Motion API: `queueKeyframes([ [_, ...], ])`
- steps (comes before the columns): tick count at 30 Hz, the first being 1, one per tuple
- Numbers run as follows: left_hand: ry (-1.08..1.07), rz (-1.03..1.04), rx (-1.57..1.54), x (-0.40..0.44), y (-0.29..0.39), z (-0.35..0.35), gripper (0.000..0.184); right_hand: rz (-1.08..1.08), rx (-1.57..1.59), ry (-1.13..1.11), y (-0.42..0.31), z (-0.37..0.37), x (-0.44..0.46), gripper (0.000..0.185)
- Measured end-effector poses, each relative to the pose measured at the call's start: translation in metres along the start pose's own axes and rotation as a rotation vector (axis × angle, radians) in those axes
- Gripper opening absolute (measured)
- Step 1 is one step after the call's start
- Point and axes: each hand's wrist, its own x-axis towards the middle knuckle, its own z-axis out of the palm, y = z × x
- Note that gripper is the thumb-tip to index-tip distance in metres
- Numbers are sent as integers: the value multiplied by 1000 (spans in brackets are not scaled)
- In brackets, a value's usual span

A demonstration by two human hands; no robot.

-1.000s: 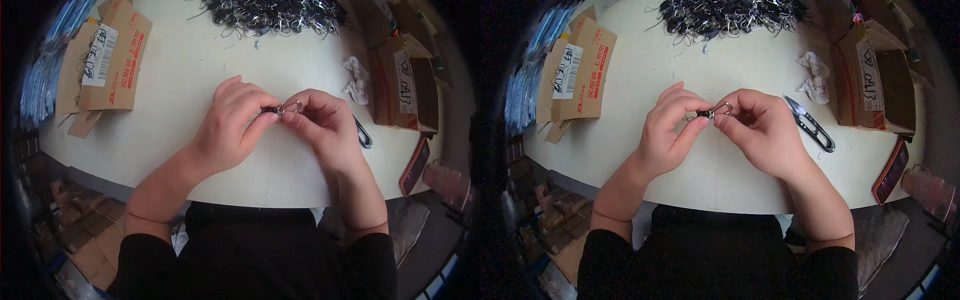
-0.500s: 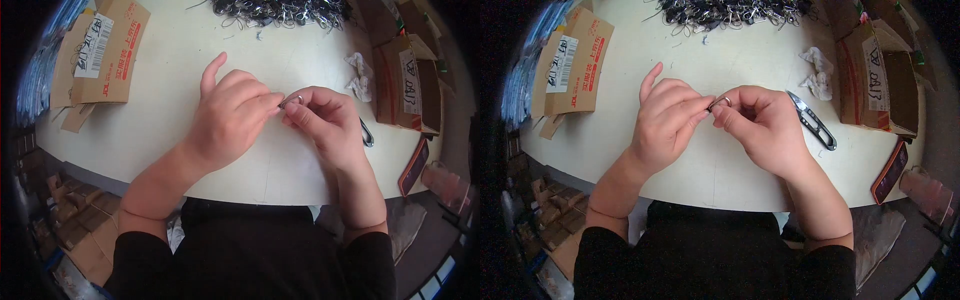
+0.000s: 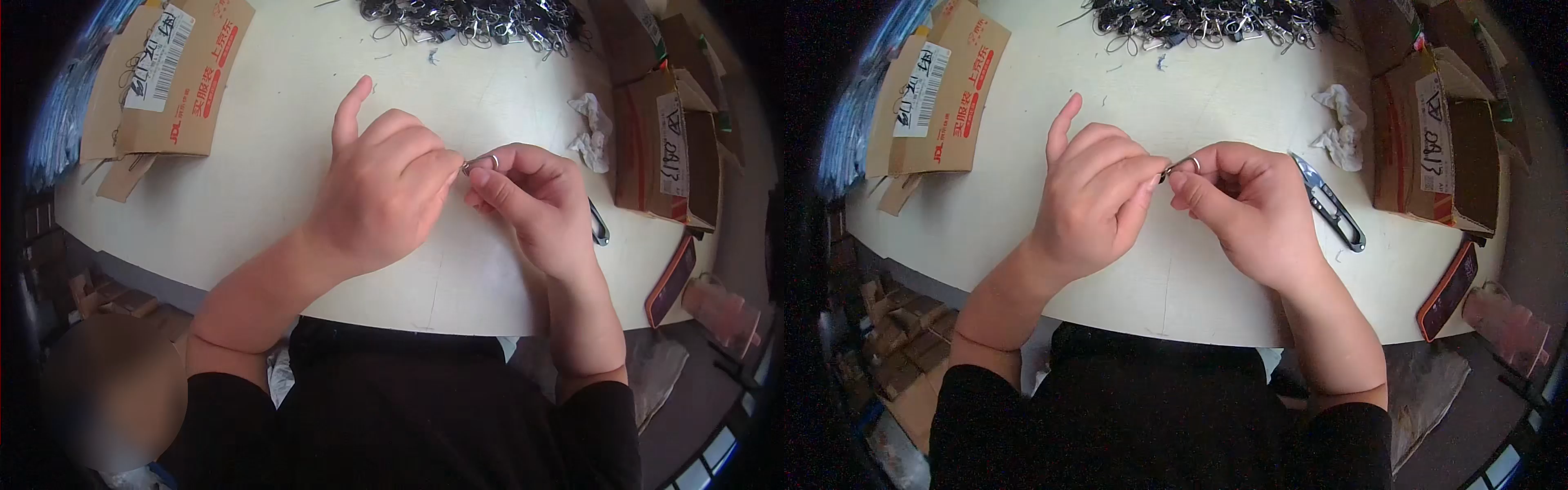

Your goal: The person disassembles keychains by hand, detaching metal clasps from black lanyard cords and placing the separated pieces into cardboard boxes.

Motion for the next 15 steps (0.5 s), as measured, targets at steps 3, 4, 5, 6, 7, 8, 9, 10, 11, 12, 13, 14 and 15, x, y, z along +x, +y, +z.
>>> queueKeyframes([
  [3,1,-18,21,-1,0,1,10,-12,-114,45,1,2,-1,11],
  [4,-4,-33,21,-1,0,0,10,-49,-179,53,1,4,-2,11],
  [5,-10,-50,20,0,0,0,9,-86,-245,59,1,5,-2,11],
  [6,-11,-67,12,-1,0,0,8,-122,-311,67,1,7,-2,11],
  [7,-13,-84,4,-2,0,0,7,-170,-345,65,2,9,-2,10],
  [8,-15,-102,-6,-2,0,0,7,-218,-380,61,3,10,-2,10],
  [9,-27,-121,-16,-3,0,1,6,-265,-416,57,5,10,-2,9],
  [10,-39,-141,-27,-3,1,0,6,-346,-527,45,6,9,-2,8],
  [11,-51,-160,-37,-3,1,0,5,-429,-638,32,8,6,0,8],
  [12,-57,-164,-55,-3,-3,2,6,-512,-748,16,11,3,4,7],
  [13,-65,-167,-75,-3,-4,2,7,-504,-729,33,10,4,3,7],
  [14,-74,-170,-94,-3,-7,2,8,-496,-711,50,10,4,2,7],
  [15,-53,-153,-161,-2,-10,2,10,-488,-693,67,9,5,2,7],
])
